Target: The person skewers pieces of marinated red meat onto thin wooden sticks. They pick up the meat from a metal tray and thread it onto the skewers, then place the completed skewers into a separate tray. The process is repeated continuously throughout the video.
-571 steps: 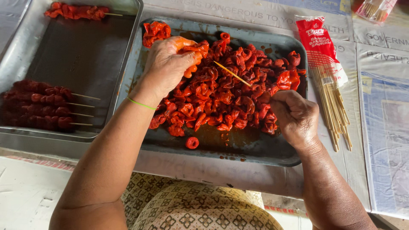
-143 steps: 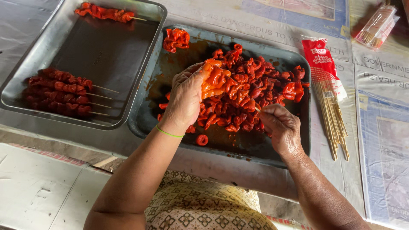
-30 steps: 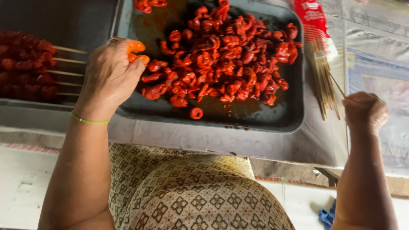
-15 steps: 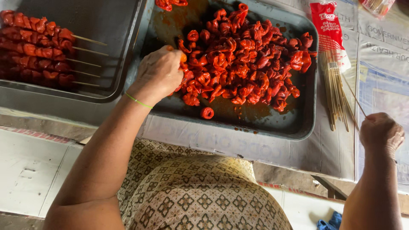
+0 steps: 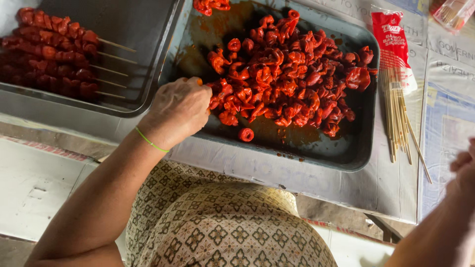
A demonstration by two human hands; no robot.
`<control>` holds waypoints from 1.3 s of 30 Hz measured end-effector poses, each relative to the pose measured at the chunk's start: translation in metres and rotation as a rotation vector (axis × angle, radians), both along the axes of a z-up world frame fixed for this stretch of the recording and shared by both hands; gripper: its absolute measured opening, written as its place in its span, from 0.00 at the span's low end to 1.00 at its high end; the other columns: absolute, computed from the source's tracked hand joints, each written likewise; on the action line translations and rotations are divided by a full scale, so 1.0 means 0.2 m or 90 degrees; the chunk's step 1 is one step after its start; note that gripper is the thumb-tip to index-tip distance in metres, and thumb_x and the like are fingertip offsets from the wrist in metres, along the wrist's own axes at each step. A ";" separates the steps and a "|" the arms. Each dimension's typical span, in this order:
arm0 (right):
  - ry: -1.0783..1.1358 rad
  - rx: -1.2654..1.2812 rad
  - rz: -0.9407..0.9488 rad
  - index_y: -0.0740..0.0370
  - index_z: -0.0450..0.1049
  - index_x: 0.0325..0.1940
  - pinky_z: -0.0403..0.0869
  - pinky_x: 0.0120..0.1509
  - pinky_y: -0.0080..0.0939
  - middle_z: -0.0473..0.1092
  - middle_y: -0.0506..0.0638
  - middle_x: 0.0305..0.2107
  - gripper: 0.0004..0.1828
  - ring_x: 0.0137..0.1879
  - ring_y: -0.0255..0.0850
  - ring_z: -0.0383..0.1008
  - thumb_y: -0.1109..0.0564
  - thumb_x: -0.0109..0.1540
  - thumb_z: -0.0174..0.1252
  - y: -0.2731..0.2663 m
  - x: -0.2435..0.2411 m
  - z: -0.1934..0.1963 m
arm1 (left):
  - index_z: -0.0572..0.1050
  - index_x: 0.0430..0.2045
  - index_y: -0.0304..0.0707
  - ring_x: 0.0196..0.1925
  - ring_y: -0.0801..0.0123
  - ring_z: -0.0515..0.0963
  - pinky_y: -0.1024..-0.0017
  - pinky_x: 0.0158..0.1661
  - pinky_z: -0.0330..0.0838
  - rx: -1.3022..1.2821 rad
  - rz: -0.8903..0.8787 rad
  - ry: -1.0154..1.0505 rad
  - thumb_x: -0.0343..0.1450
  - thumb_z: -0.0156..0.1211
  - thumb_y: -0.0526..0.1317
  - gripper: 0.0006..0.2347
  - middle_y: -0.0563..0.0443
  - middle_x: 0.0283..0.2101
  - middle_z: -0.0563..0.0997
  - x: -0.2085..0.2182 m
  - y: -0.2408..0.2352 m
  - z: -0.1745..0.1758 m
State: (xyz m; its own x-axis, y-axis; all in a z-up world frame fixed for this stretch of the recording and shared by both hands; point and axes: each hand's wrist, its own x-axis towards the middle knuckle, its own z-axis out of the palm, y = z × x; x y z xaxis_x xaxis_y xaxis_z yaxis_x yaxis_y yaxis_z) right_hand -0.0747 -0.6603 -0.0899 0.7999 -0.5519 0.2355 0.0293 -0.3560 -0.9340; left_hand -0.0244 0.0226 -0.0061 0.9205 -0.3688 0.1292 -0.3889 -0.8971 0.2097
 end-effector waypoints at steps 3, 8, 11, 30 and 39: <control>-0.078 0.016 0.137 0.70 0.71 0.47 0.71 0.36 0.38 0.71 0.53 0.32 0.06 0.30 0.39 0.71 0.70 0.67 0.50 0.40 0.14 0.19 | 0.77 0.26 0.32 0.44 0.45 0.80 0.52 0.46 0.75 -0.059 0.025 0.022 0.64 0.60 0.33 0.03 0.36 0.39 0.80 0.01 0.00 -0.02; -0.100 -0.010 0.286 0.73 0.76 0.45 0.61 0.32 0.32 0.68 0.52 0.25 0.08 0.26 0.34 0.63 0.71 0.65 0.53 1.09 0.30 0.45 | 0.74 0.45 0.26 0.45 0.55 0.81 0.60 0.46 0.75 -0.414 -0.001 0.040 0.65 0.63 0.33 0.15 0.36 0.43 0.81 0.16 -0.08 -0.01; -0.040 0.041 0.305 0.66 0.76 0.47 0.59 0.32 0.32 0.67 0.46 0.26 0.09 0.28 0.30 0.61 0.67 0.64 0.54 1.35 0.39 0.49 | 0.77 0.48 0.27 0.41 0.71 0.81 0.70 0.42 0.78 -0.708 0.004 0.130 0.66 0.61 0.32 0.16 0.46 0.42 0.83 0.26 -0.18 -0.02; 0.014 -0.201 0.328 0.66 0.77 0.48 0.73 0.45 0.30 0.76 0.45 0.34 0.06 0.40 0.28 0.73 0.65 0.66 0.60 1.42 0.34 0.36 | 0.79 0.43 0.37 0.38 0.67 0.86 0.73 0.32 0.78 -1.201 0.011 0.442 0.69 0.61 0.34 0.09 0.49 0.42 0.86 0.44 -0.31 -0.08; 0.032 -0.117 0.367 0.64 0.78 0.46 0.69 0.39 0.28 0.74 0.43 0.33 0.06 0.36 0.25 0.68 0.67 0.65 0.61 1.44 0.32 0.35 | 0.79 0.43 0.30 0.44 0.65 0.84 0.69 0.43 0.81 -1.256 -0.044 0.489 0.72 0.64 0.32 0.08 0.42 0.45 0.85 0.42 -0.27 -0.07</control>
State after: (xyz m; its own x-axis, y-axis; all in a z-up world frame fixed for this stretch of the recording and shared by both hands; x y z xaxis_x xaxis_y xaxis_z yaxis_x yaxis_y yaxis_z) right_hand -0.0098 -0.3720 -0.0204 0.9705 0.0196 0.2402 0.2229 -0.4517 -0.8639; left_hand 0.0601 -0.0323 -0.0210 0.9603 -0.2788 -0.0097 0.1994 0.6616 0.7229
